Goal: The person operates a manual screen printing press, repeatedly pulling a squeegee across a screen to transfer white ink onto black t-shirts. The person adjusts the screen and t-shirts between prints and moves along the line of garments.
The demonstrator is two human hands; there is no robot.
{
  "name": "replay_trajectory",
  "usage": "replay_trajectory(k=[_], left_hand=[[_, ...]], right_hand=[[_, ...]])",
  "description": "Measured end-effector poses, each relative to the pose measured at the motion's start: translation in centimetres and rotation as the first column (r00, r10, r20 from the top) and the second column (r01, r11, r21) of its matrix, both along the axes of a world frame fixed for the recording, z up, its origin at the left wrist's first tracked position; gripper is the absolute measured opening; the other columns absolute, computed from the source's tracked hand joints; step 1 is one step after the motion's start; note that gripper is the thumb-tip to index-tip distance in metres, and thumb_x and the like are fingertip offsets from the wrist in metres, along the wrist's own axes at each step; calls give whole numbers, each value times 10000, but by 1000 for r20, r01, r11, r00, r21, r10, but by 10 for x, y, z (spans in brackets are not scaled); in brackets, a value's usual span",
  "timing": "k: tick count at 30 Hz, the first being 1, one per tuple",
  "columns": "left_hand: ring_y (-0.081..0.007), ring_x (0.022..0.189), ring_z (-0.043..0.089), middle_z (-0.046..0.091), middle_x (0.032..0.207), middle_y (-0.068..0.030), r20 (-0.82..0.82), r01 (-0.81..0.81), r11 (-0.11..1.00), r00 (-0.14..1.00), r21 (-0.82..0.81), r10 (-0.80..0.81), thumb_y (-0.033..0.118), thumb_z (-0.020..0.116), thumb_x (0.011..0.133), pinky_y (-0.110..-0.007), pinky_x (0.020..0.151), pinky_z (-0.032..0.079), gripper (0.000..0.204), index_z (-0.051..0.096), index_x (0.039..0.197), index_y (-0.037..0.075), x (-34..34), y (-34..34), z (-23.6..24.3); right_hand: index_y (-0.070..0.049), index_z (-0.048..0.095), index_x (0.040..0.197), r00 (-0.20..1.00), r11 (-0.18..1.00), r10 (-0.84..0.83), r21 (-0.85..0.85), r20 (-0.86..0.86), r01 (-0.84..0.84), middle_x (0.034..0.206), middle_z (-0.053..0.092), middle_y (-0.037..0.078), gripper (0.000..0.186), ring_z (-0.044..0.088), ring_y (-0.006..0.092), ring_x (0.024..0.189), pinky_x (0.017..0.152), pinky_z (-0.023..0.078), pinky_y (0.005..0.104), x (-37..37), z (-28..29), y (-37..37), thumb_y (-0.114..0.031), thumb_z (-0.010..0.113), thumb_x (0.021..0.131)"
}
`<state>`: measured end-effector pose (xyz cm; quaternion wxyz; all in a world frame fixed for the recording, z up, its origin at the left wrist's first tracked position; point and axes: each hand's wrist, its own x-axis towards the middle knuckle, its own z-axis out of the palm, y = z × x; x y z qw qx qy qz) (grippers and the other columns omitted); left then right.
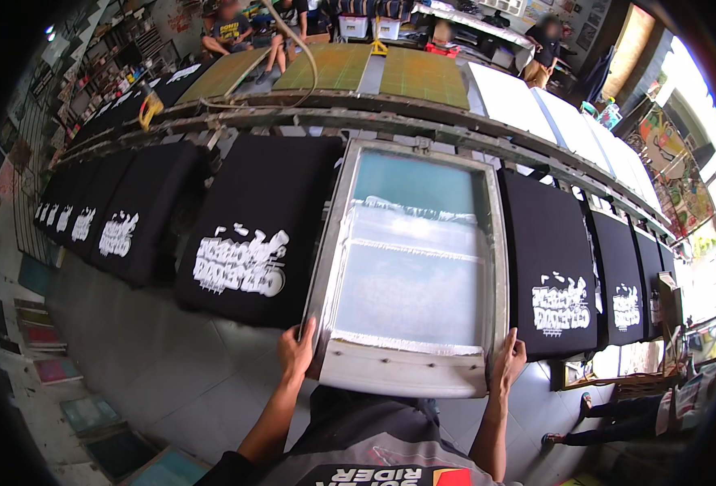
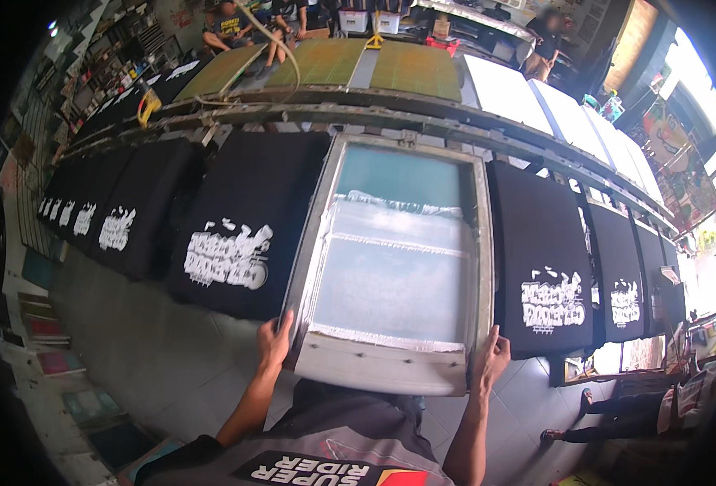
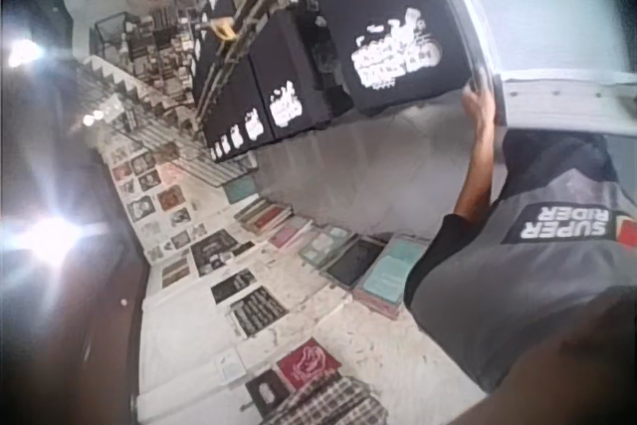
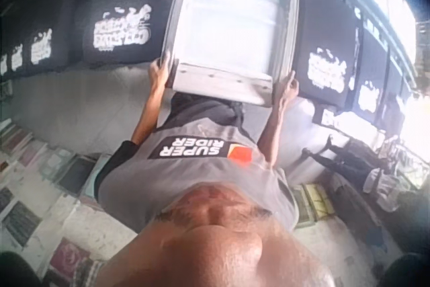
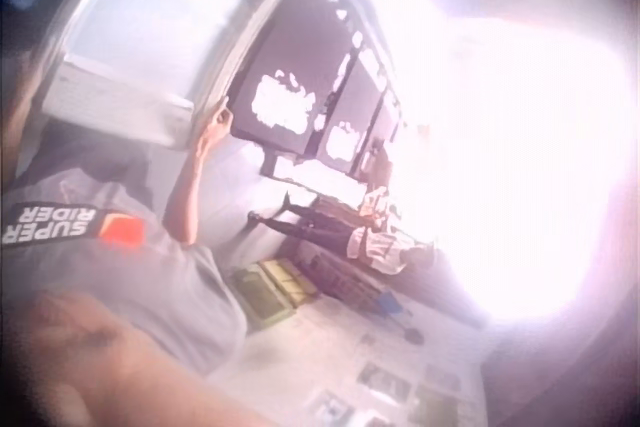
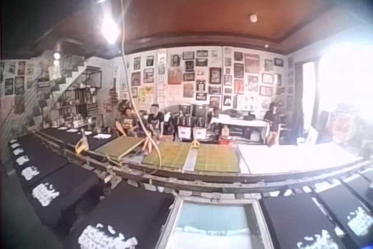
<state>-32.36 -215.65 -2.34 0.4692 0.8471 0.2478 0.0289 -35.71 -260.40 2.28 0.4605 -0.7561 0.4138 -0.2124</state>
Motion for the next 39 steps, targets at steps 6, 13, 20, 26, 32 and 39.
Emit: replay_trajectory(k=[6, 13, 20, 26, 32, 39], left_hand=[[-292, 694, 718, 740, 762, -200, -5, 16, 999, 1000, 38, -16, 580, 702, 1011, -439, 680, 522, 617, 800, 957, -26, 29, -19, 15], [-330, 759, 762, 759, 795, -224, 24, 13, 995, 1000, 101, -15, 593, 718, 992, -448, 701, 535, 621, 808, 971, -21, 41, -29, 6], [-261, 613, 636, 689, 684, -173, -43, 14, 997, 999, 72, -11, 616, 699, 999, -443, 613, 462, 623, 797, 911, 7, 41, -26, -2], [-263, 629, 623, 673, 701, -202, 23, 54, 997, 998, 59, -55, 556, 716, 1009, -448, 648, 479, 564, 782, 967, -2, 45, -27, -17], [-396, 728, 693, 702, 802, -250, 170, -79, 971, 985, 228, 40, 474, 603, 1087, -494, 714, 509, 491, 779, 1040, 18, 45, -10, -45], [-390, 1069, 721, 795, 1166, -153, 368, 37, 964, 920, 264, -136, 274, 435, 1175, -460, 957, 555, 420, 682, 1398, 19, 26, -82, 41]], right_hand=[[-17, 629, 840, 999, 999, 1, 46, 46, -3, 663, 466, -27, 627, 398, 74, 649, 583, 312, 297, 22, -5, -16, -606, 663, 1051], [-30, 621, 880, 990, 993, 69, 84, 121, -80, 652, 466, -40, 515, 397, 59, 609, 544, 290, 286, 32, -44, -50, -502, 673, 1080], [36, 618, 1023, 998, 995, 65, 81, 19, -66, 772, 681, 108, 505, 547, 139, 697, 629, 432, 343, 30, -58, -48, -462, 687, 1066], [19, 619, 1182, 993, 991, 115, 70, 6, -115, 1006, 741, 174, 438, 689, 238, 881, 808, 533, 377, 30, -63, -46, -381, 732, 1044], [-15, 620, 1276, 846, 579, 529, -701, -66, -416, 1237, 658, 230, 554, 672, 386, 1108, 980, 539, 471, 23, 29, -16, -191, 899, 831], [-40, 632, 1413, 85, -153, 745, -294, -662, -943, 1459, 588, 194, 794, 625, 357, 1252, 1036, 515, 512, -25, 26, -5, -615, 762, 880]])
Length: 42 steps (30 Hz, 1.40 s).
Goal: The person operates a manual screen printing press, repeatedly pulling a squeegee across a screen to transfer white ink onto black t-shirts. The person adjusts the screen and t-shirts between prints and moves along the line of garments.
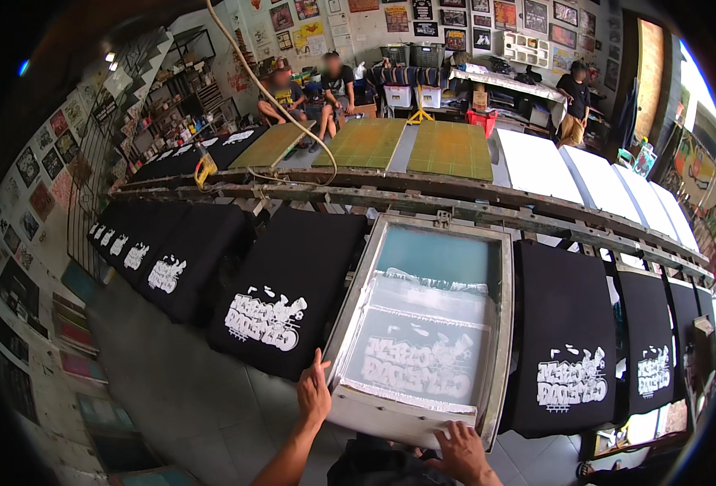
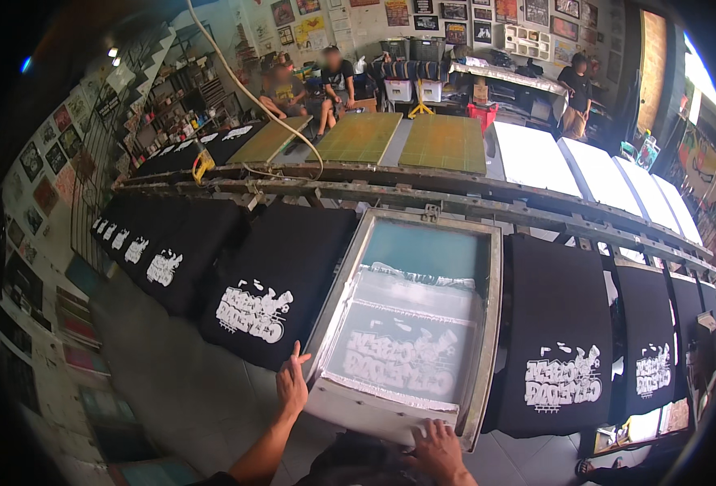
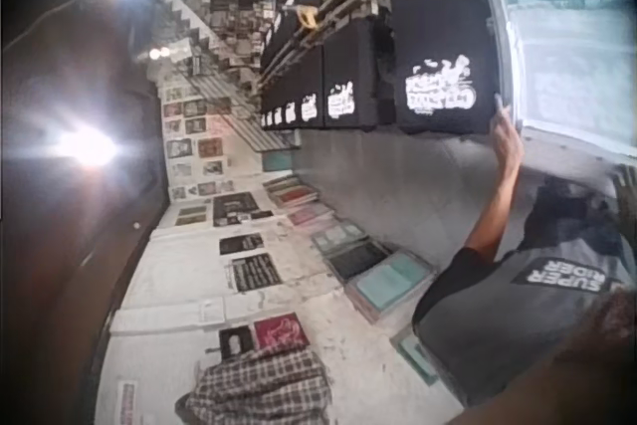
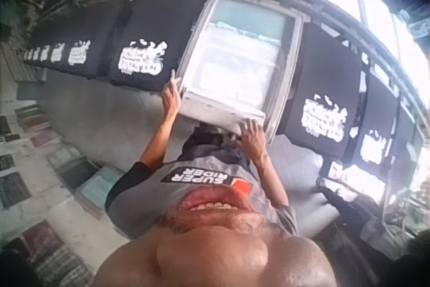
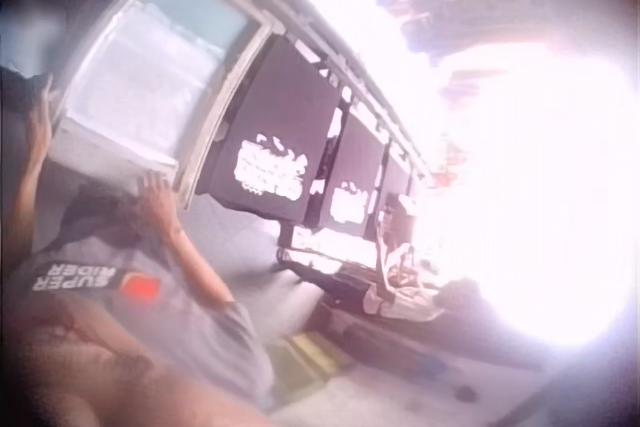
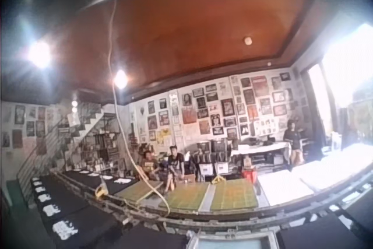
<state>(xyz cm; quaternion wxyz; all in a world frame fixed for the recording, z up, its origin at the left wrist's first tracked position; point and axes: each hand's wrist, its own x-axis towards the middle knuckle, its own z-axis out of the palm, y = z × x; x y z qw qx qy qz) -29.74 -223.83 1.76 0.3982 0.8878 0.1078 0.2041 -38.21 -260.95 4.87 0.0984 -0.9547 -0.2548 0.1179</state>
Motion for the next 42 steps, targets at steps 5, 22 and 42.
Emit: replay_trajectory(k=[5, 22, 42], left_hand=[[-332, 1086, 720, 793, 1156, -129, 42, 316, 946, 947, 70, -319, 221, 595, 1113, -438, 985, 555, 316, 747, 1325, 44, -32, -19, 24], [-260, 1057, 705, 763, 1064, -42, -321, 739, 498, 657, 454, -682, 270, 912, 757, -437, 967, 558, 356, 748, 1025, 104, 34, 1, 48], [-230, 920, 689, 725, 996, 14, -231, 724, 491, 647, 485, -726, 30, 749, 665, -371, 772, 609, 368, 773, 1017, 135, 29, 9, 27]], right_hand=[[4, 689, 1105, 946, 980, 198, -55, 255, -191, 1033, 693, 217, 349, 702, 364, 987, 867, 561, 428, 8, 12, 9, -259, 739, 882], [-71, 698, 967, 944, 961, -197, 242, 264, 133, 940, 716, 119, 227, 711, 322, 943, 862, 543, 459, 71, 25, -5, -105, 752, 749], [-88, 636, 861, 839, 942, -283, 298, 465, 152, 821, 605, 78, 205, 631, 285, 791, 765, 497, 433, 48, -3, -7, -97, 761, 699]])
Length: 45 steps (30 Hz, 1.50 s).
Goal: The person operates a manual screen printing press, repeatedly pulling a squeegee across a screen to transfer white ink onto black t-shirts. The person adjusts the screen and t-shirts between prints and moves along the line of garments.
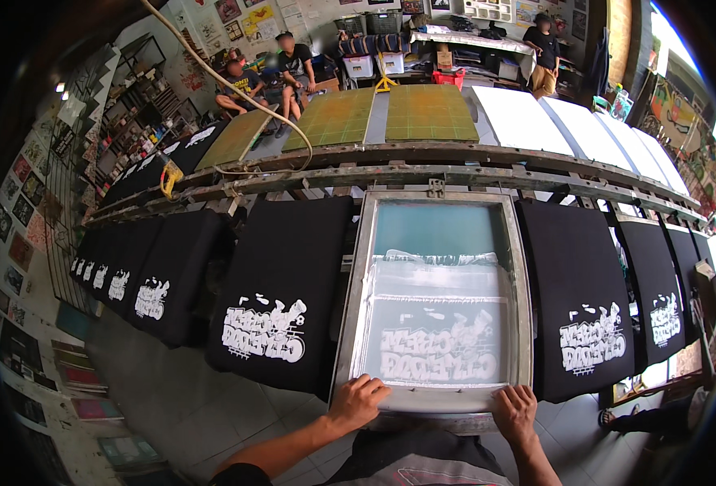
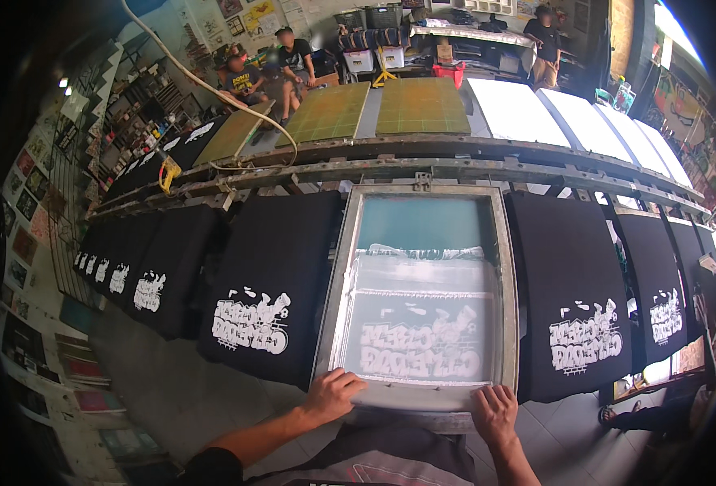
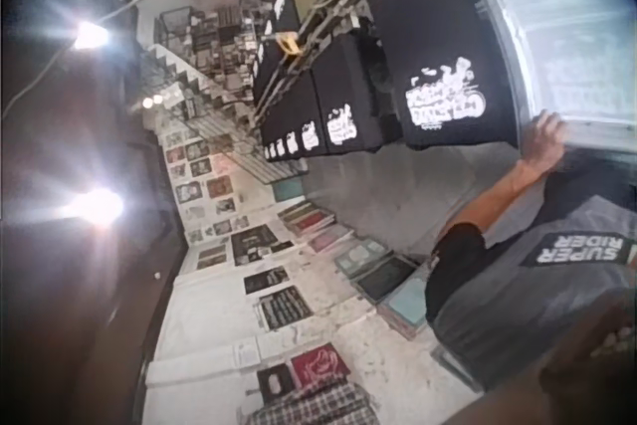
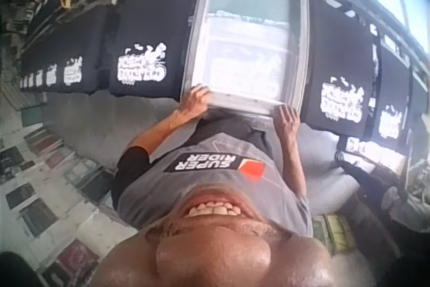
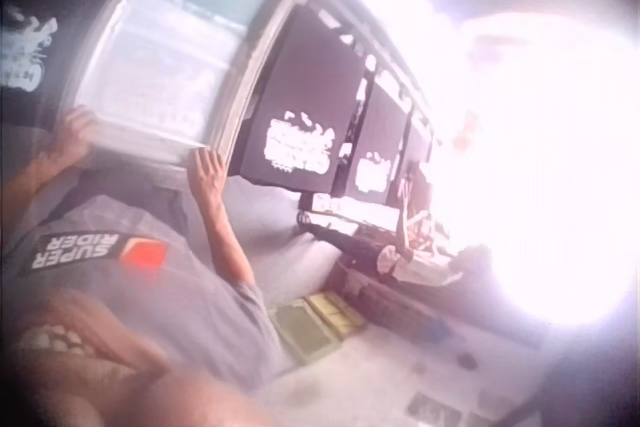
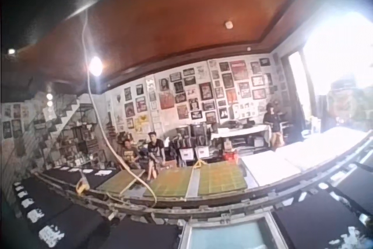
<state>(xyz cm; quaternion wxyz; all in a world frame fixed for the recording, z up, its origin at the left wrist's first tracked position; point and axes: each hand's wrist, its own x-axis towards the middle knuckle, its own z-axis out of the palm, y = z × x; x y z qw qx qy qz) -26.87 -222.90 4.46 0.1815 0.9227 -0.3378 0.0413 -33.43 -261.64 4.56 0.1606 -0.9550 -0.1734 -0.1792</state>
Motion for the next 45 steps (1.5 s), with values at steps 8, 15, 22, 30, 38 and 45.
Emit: replay_trajectory(k=[8, 15, 22, 30, 38, 45], left_hand=[[-321, 985, 730, 790, 989, -82, -72, -113, 992, 992, -61, 108, -53, 664, 711, -452, 835, 622, 354, 809, 985, 118, 87, -12, 26], [-298, 1000, 743, 797, 1012, -65, -14, -200, 968, 980, -150, 200, 94, 902, 719, -419, 842, 614, 296, 810, 1000, 109, 171, -37, 7], [-325, 937, 749, 794, 948, -75, 75, -205, 972, 974, -115, 214, 148, 902, 738, -447, 804, 608, 246, 811, 964, 111, 243, -44, -2], [-290, 843, 739, 808, 980, -44, 147, -168, 978, 972, -122, 185, 20, 812, 692, -422, 684, 600, 283, 792, 945, 144, 198, -28, -27], [-233, 818, 723, 822, 1109, -43, 64, -154, 969, 984, -195, 169, 160, 766, 764, -348, 703, 606, 293, 840, 1038, 87, -43, -2, -29], [-250, 784, 684, 802, 1180, -51, -2, -121, 964, 992, -236, 124, 47, 685, 646, -361, 698, 572, 471, 819, 1098, 45, -23, -2, -21]], right_hand=[[-116, 630, 890, 993, 995, -2, -98, 120, 14, 797, 612, 63, 235, 642, 292, 774, 886, 520, 504, 79, -3, -16, -156, 826, 765], [-117, 669, 910, 994, 995, -60, -78, 89, 67, 894, 700, 32, 285, 685, 256, 884, 860, 481, 409, 184, 14, -28, -100, 868, 707], [-113, 696, 922, 989, 988, -88, -118, 120, 102, 917, 715, 31, 297, 707, 250, 937, 889, 490, 396, 247, -7, -29, -120, 899, 706], [-86, 636, 850, 986, 992, -98, -68, 134, 108, 833, 642, 62, 179, 671, 282, 843, 816, 495, 413, 195, -27, -19, -98, 801, 782], [-70, 769, 1044, 997, 988, -49, -145, 67, 58, 1073, 763, 61, 224, 709, 217, 906, 847, 526, 398, -42, -39, -9, -130, 726, 833], [-85, 771, 1063, 993, 990, -114, -82, 0, 114, 1086, 761, 52, 264, 720, 234, 964, 920, 491, 436, -31, -17, 4, -117, 708, 808]])
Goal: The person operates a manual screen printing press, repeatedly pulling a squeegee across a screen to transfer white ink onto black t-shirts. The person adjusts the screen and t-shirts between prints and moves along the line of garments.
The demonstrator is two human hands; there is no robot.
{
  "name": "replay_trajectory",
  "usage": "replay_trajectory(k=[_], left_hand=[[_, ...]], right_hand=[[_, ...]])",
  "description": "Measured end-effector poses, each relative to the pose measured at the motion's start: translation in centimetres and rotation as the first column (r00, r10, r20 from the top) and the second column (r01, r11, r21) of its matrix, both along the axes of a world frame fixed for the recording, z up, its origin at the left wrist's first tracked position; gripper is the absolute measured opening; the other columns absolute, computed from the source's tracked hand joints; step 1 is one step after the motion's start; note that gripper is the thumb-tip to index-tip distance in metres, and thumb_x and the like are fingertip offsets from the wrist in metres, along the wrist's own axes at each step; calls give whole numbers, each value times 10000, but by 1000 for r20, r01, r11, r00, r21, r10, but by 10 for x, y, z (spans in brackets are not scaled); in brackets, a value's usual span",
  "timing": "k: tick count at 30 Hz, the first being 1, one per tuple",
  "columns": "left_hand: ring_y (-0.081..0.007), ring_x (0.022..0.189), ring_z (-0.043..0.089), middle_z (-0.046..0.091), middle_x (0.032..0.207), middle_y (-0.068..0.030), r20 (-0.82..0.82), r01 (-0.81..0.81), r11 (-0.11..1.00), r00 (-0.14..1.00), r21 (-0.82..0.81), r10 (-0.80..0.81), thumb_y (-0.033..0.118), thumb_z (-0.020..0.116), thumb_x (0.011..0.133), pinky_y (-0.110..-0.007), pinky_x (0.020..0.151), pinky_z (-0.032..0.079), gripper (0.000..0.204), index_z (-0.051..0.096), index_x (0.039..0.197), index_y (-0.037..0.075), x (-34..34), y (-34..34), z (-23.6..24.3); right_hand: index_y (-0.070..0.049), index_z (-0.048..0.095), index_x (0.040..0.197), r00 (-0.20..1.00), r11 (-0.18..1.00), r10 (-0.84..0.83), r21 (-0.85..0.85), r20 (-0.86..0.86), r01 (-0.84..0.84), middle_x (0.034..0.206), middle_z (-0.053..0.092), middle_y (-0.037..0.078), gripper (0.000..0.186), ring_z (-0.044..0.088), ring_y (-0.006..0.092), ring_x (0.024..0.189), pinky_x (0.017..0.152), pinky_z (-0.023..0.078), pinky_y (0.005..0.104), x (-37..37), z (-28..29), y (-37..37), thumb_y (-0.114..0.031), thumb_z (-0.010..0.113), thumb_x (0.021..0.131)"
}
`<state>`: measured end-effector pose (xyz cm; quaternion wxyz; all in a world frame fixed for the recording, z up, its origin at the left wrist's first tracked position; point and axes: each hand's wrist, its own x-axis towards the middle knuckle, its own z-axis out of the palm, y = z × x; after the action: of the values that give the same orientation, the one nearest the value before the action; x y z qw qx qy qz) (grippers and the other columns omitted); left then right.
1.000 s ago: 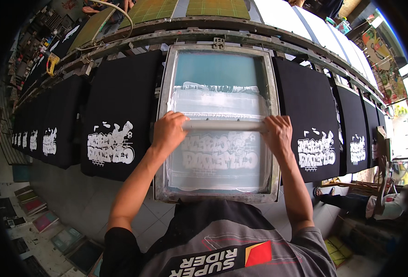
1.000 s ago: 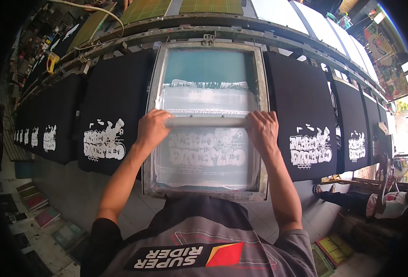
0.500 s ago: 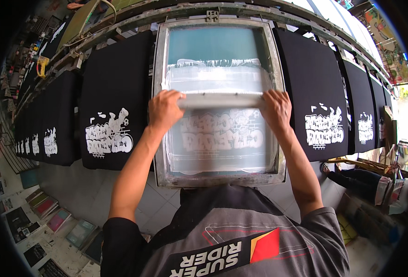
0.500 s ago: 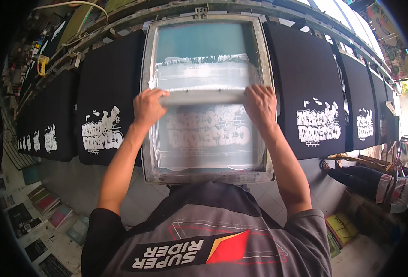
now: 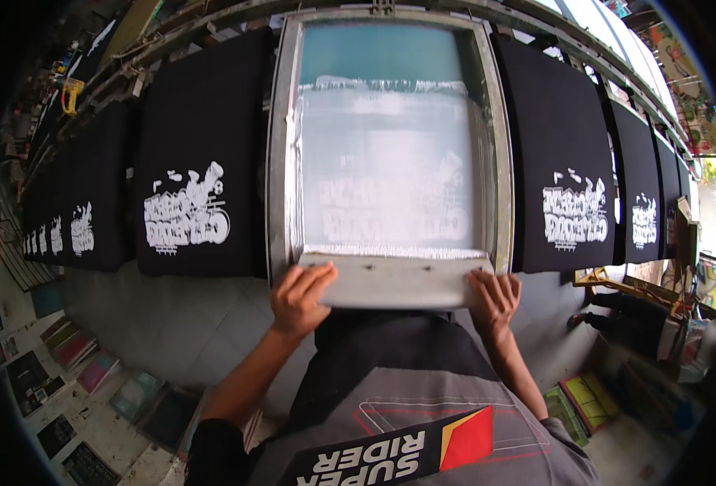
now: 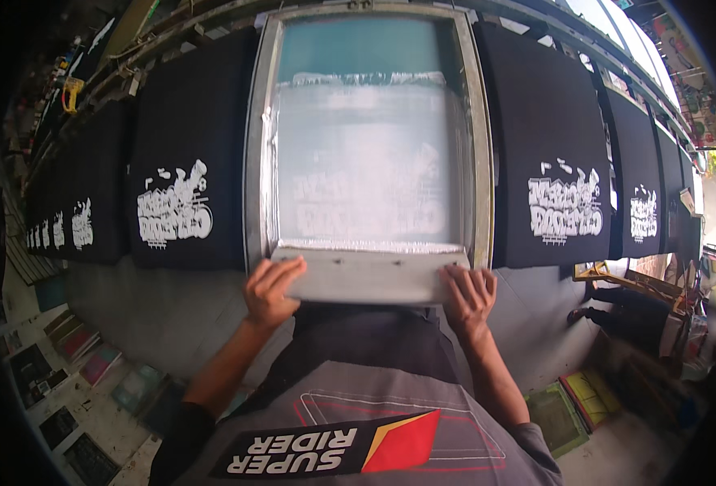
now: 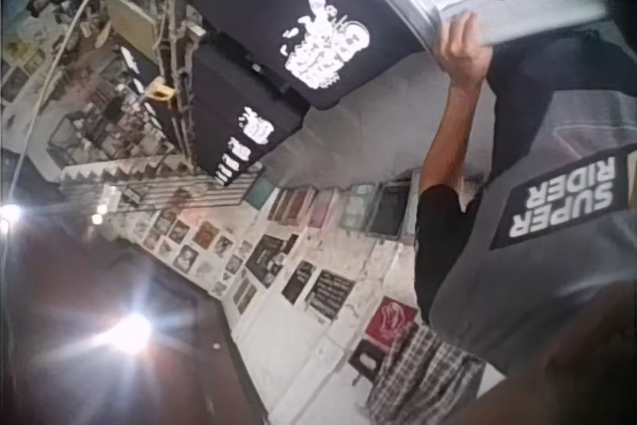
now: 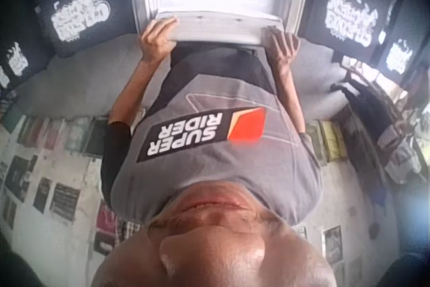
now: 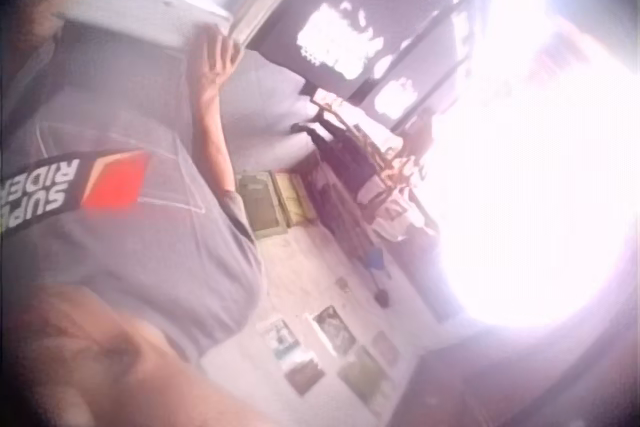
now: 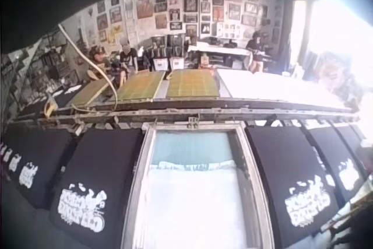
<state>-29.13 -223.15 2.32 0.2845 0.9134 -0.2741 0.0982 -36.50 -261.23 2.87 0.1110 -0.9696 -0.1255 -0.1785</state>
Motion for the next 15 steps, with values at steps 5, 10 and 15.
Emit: replay_trajectory(k=[5, 10, 15], left_hand=[[-255, 808, 710, 813, 1117, -72, 2, 29, 1000, 1000, 5, -29, 115, 685, 677, -380, 711, 590, 423, 829, 1069, 54, -22, 8, 8], [-245, 830, 735, 818, 1071, -58, 64, -46, 998, 997, 47, 43, 240, 694, 792, -358, 756, 616, 334, 840, 1033, 62, -21, -6, -1], [-230, 843, 722, 810, 1135, -13, 66, -52, 997, 997, 65, 48, 5, 711, 645, -349, 733, 606, 453, 832, 1076, 74, 49, -12, -9]], right_hand=[[-125, 767, 1031, 999, 998, 16, -57, -50, -19, 1039, 736, 27, 213, 713, 213, 961, 901, 494, 429, -21, 2, -14, -114, 708, 827], [-116, 803, 1016, 998, 998, -50, 30, -28, 51, 1055, 788, 32, 174, 724, 204, 910, 848, 496, 390, -17, -11, 2, -93, 729, 861], [-46, 783, 1043, 1000, 997, 4, 74, -16, -3, 1038, 775, 93, 235, 721, 265, 904, 807, 514, 413, 60, -16, -11, -66, 730, 815]])
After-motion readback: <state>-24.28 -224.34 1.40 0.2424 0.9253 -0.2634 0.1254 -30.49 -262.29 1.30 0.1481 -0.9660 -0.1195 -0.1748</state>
